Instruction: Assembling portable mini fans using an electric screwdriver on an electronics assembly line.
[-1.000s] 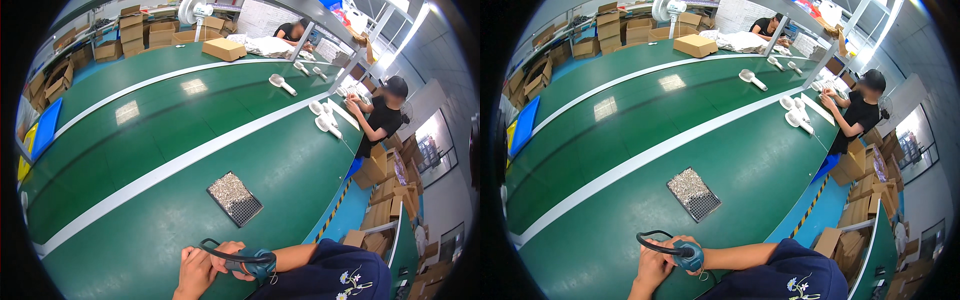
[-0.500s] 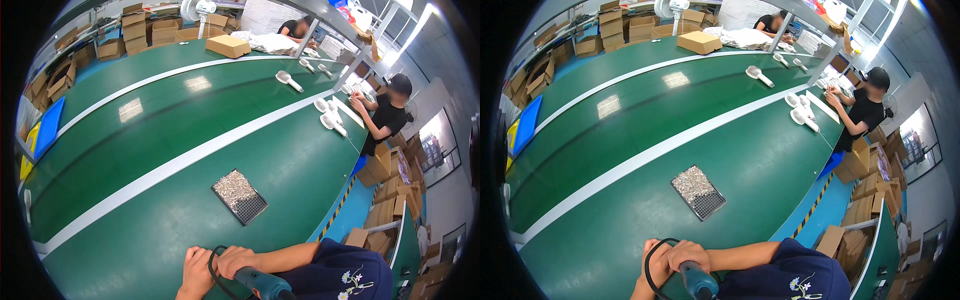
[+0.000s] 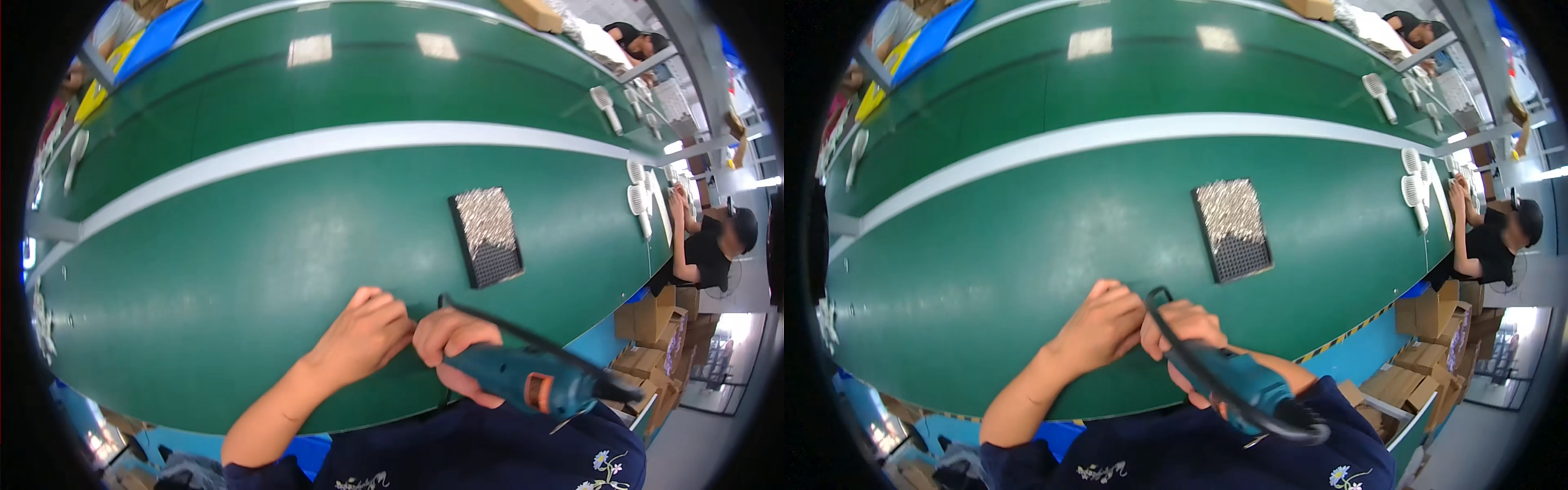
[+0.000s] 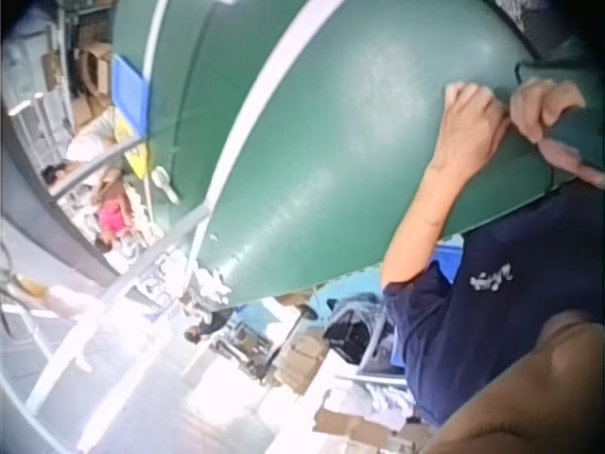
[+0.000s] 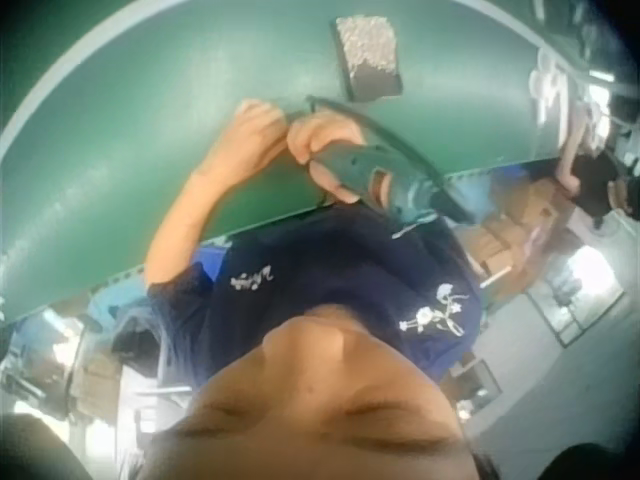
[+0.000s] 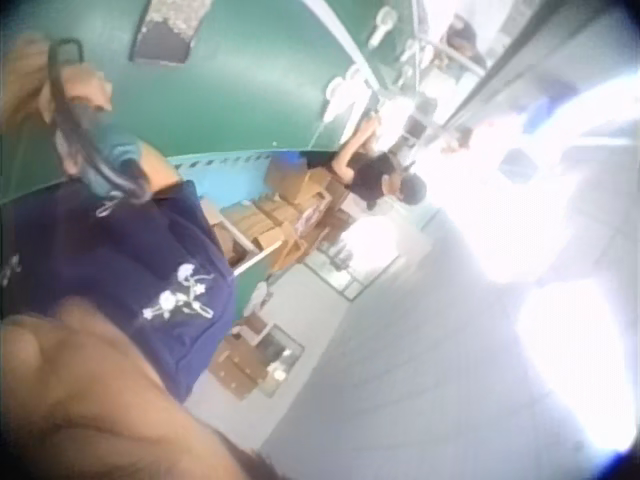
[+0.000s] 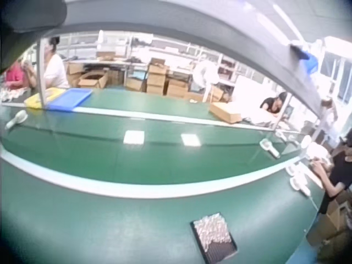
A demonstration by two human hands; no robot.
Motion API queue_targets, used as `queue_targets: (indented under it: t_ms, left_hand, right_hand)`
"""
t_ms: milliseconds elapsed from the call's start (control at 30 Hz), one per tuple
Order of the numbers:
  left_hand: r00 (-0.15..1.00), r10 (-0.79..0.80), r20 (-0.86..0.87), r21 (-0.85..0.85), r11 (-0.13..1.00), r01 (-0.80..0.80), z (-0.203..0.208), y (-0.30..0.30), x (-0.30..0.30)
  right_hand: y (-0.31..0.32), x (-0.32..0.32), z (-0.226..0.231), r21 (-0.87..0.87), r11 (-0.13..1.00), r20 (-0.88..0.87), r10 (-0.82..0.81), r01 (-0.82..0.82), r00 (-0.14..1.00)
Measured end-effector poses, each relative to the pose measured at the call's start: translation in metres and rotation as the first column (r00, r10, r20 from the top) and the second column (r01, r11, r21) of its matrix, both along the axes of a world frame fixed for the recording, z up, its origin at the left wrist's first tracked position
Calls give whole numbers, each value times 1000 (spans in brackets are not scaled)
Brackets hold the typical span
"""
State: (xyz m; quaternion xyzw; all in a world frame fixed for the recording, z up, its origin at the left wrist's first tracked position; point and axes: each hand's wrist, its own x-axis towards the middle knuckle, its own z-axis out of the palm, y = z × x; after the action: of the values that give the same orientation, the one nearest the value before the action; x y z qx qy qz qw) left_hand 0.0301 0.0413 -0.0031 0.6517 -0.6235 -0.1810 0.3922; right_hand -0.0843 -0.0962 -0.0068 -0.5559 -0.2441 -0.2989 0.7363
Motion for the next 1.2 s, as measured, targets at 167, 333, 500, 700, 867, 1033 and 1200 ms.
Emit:
queue_targets:
  t_ms: [167, 333, 500, 700, 867, 1033, 1200]
  left_hand:
    - [999, 38, -3, -6, 999, -38, 4, 1, -1]
    - [996, 21, 81, -26, 999, -19, 2, 2, -1]
    - [999, -31, 22, -40, 999, 32, -2, 7, -1]
    - [998, 0, -59, -37, 999, -3, 2, 10, 2]
    - [997, -33, -68, 1, 999, 33, 10, 7, 4]
    - [1000, -18, 1, 57, 998, 18, 8, 11, 1]
    - [1000, -9, -23, 15, 1000, 9, 7, 14, 0]
  right_hand:
    - [2, 1, 16, 108, 991, -80, -65, 74, 995]
    - [6, 1, 19, 96, 992, -109, -77, 88, 991]
    - [12, 1, 28, 64, 989, -43, -134, 137, 990]
    - [9, 8, 27, -98, 981, -23, -172, 169, 985]
    - [8, 7, 34, -56, 991, -105, -128, 123, 986]
    - [13, 6, 27, -4, 990, -96, -138, 139, 986]
    - [16, 3, 36, 31, 983, -60, -182, 184, 982]
